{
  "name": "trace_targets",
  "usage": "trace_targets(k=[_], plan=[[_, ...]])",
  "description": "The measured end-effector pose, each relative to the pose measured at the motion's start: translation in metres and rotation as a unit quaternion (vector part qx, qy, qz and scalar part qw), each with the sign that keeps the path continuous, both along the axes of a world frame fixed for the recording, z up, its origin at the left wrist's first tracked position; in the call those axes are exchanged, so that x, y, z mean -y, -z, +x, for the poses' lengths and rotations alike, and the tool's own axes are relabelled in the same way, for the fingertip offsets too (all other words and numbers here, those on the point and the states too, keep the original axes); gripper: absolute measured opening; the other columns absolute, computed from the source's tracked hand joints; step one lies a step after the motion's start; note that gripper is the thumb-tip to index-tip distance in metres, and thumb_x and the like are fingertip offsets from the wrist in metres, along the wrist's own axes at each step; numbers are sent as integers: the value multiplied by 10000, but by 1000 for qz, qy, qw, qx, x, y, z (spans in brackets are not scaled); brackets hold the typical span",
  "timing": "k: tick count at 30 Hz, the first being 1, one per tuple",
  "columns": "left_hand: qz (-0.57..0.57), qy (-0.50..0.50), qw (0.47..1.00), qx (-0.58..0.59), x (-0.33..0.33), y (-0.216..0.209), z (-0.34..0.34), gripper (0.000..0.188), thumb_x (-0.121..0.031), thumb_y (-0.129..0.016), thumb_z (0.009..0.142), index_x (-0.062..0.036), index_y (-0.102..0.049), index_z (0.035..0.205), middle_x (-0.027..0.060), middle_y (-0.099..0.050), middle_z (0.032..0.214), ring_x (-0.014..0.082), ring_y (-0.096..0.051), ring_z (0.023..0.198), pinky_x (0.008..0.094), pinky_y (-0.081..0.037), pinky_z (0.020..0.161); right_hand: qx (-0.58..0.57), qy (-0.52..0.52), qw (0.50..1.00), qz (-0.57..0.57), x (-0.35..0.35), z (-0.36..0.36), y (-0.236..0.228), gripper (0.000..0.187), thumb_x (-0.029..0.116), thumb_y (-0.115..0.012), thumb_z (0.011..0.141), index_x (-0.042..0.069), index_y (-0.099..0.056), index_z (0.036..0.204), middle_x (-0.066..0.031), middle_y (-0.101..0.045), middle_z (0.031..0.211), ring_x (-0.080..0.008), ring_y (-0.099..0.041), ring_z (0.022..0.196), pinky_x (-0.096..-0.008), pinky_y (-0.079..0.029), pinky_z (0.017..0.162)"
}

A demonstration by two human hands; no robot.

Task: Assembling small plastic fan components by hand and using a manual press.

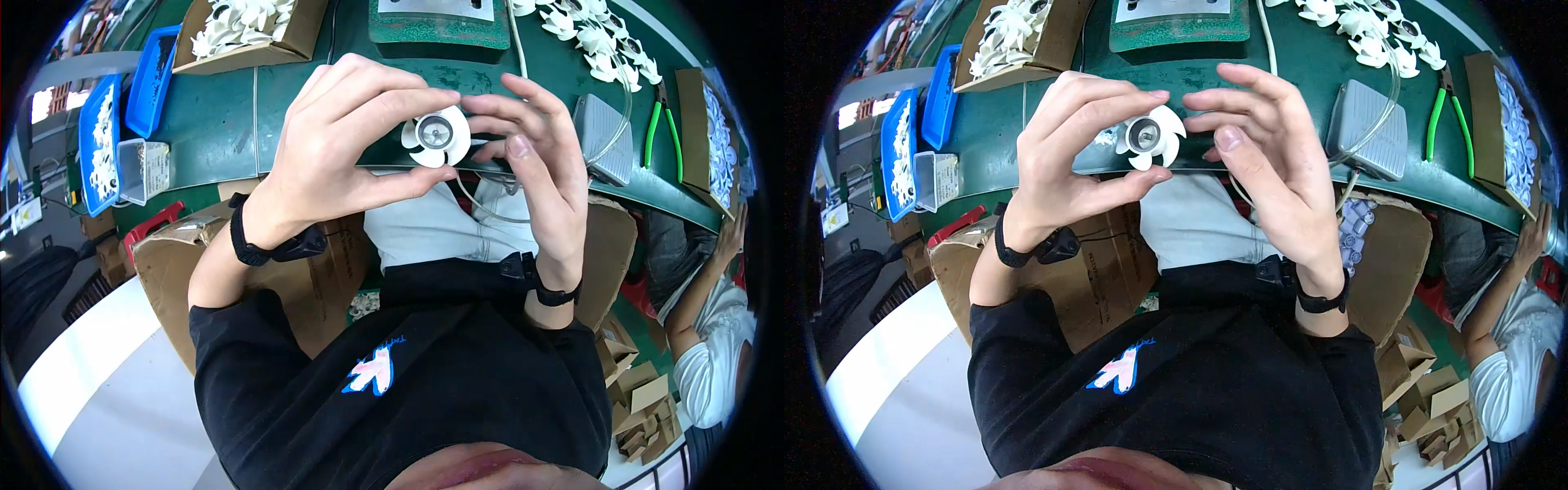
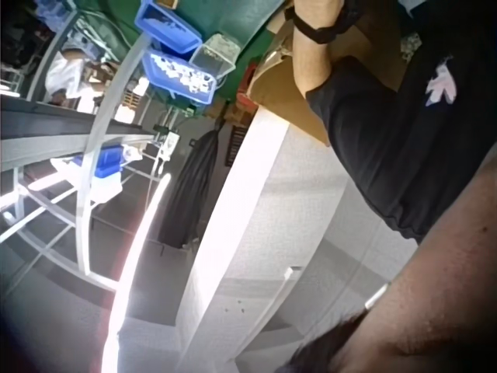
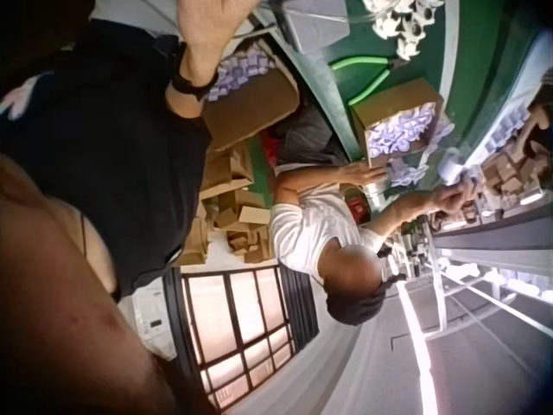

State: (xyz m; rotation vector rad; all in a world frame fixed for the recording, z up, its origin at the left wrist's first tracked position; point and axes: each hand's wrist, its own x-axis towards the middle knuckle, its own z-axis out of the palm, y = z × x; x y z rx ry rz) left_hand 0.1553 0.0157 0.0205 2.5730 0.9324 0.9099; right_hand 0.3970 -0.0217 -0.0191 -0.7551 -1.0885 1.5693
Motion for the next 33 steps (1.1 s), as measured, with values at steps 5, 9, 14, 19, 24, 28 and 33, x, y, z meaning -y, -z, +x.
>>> trace_targets(k=[5, 9, 14, 19, 24, 28, 33], plan=[[50, -34, 998, -22, -6, 1, -14, 544, -160, -919, 666, -40, -771, 1175, 102, -732, 1073, 264, -672, 926, 358, -515, 822, 268, 173, 929, 190, -8, 46, -20, 481, -26, -621, 992, -30, -501, 1458, -190, -641, 1363, -235, -643, 1224, -321, -516, 983], [136, -88, 979, -127, -16, -20, -35, 512, -166, -909, 719, -60, -779, 1202, 86, -751, 1086, 222, -684, 940, 344, -517, 822, 483, 257, 782, 299, -43, 121, -47, 381, 70, -652, 1024, -3, -601, 1395, -167, -662, 1374, -219, -681, 1195, -325, -545, 971], [135, -345, 920, 130, -74, -23, -125, 395, -235, -836, 928, -41, -755, 1263, 70, -776, 1078, 84, -654, 847, 238, -511, 733, 724, 98, 596, 333, -97, 176, -52, 537, 126, -683, 975, 83, -542, 1492, -167, -546, 1517, -343, -593, 1322, -430, -515, 1054], [168, -613, 772, 10, -80, -27, -320, 630, -535, -839, 831, -84, -759, 1264, 122, -792, 1010, 205, -749, 928, 327, -560, 853, 719, -10, 607, 338, -148, 214, -15, 913, 350, -831, 813, 167, -419, 1607, -174, -354, 1670, -412, -413, 1499, -505, -395, 1216], [-13, -767, 635, -89, -49, 4, -472, 774, -620, -744, 842, -96, -662, 1406, 150, -706, 1363, 349, -650, 1287, 429, -486, 1100, 713, -31, 606, 351, -165, 192, -14, 1117, 725, -768, 733, 203, -374, 1638, -184, -332, 1683, -420, -384, 1518, -532, -380, 1225], [8, -771, 623, -130, -46, 7, -513, 839, -682, -715, 850, -75, -647, 1426, 218, -720, 1302, 369, -669, 1253, 427, -488, 1092, 720, -53, 581, 375, -171, 180, -4, 1094, 789, -706, 757, 222, -381, 1635, -202, -335, 1677, -449, -390, 1503, -545, -384, 1214], [-13, -539, 841, 47, -78, -31, -412, 501, -309, -748, 999, -35, -649, 1407, 130, -715, 1276, 189, -678, 1113, 296, -534, 898, 736, -6, 514, 441, -165, 176, 4, 755, 559, -678, 908, 174, -514, 1537, -227, -470, 1530, -430, -486, 1358, -502, -407, 1139]])
